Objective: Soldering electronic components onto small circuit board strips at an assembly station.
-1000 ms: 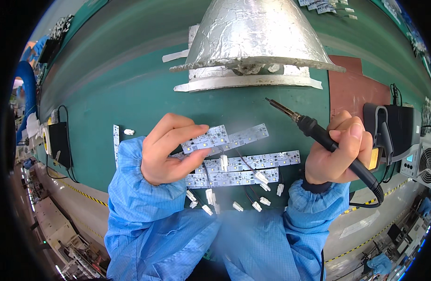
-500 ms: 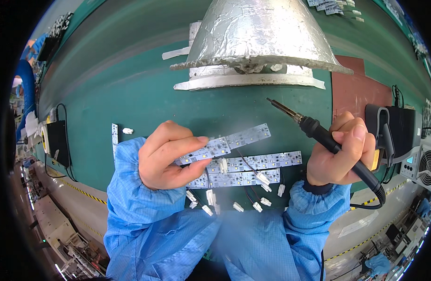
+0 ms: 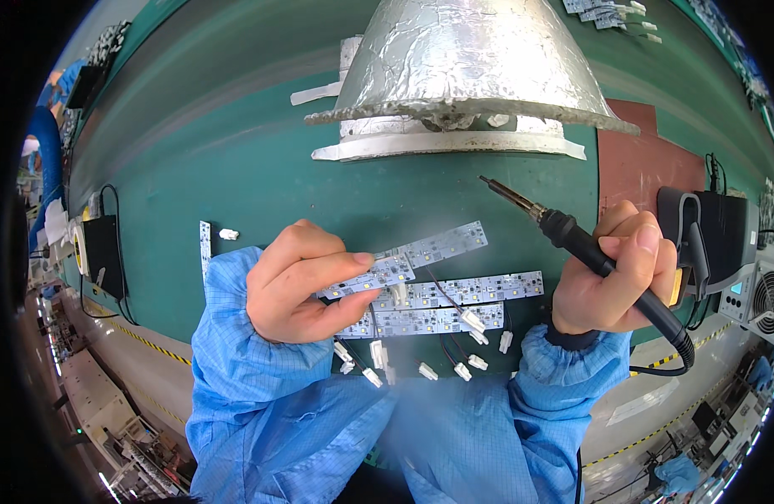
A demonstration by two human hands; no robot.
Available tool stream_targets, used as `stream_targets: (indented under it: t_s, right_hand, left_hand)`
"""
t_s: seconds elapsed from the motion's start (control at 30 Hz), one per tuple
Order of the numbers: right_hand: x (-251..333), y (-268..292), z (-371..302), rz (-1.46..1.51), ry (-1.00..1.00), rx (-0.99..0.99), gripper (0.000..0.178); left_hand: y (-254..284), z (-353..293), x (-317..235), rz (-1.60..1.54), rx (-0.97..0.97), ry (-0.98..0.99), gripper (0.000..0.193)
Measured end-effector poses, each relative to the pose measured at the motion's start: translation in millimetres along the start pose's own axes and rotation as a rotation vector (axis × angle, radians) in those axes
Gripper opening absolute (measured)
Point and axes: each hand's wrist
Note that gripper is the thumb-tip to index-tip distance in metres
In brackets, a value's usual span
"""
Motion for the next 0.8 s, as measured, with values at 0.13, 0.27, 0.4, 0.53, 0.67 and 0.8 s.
stream_targets:
  t_s: [0.13,0.27,0.4,0.53,0.67,0.8]
  right_hand:
    - [-1.7,-0.1,0.4,0.006,0.004,0.006,0.033]
    - [-1.1,0.8,0.7,0.014,0.006,-0.015,0.033]
    - [-1.1,0.8,1.5,0.013,-0.008,0.001,0.032]
    - [-1.2,1.4,1.3,0.013,-0.006,-0.005,0.032]
    - [-0.7,1.8,0.7,0.008,-0.013,-0.005,0.031]
    - [-0.9,2.9,0.6,0.012,-0.016,0.006,0.031]
  left_hand:
    - [0.6,-0.1,1.9,-0.028,-0.003,0.014,0.041]
    - [2.1,1.1,0.2,-0.031,0.009,0.024,0.040]
    - [4.1,1.5,1.8,-0.058,0.030,0.034,0.039]
    - [6.4,0.5,2.0,-0.079,0.047,0.049,0.038]
    - [7.6,0.9,1.5,-0.072,0.053,0.054,0.037]
    - [8.7,0.5,1.7,-0.091,0.062,0.071,0.037]
Point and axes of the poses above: each hand's wrist, its own z-axis towards the middle knuckle, its own y-axis out of the back of the hand, x = y × z, and after that the axes turned 10 degrees about -y, right-handed
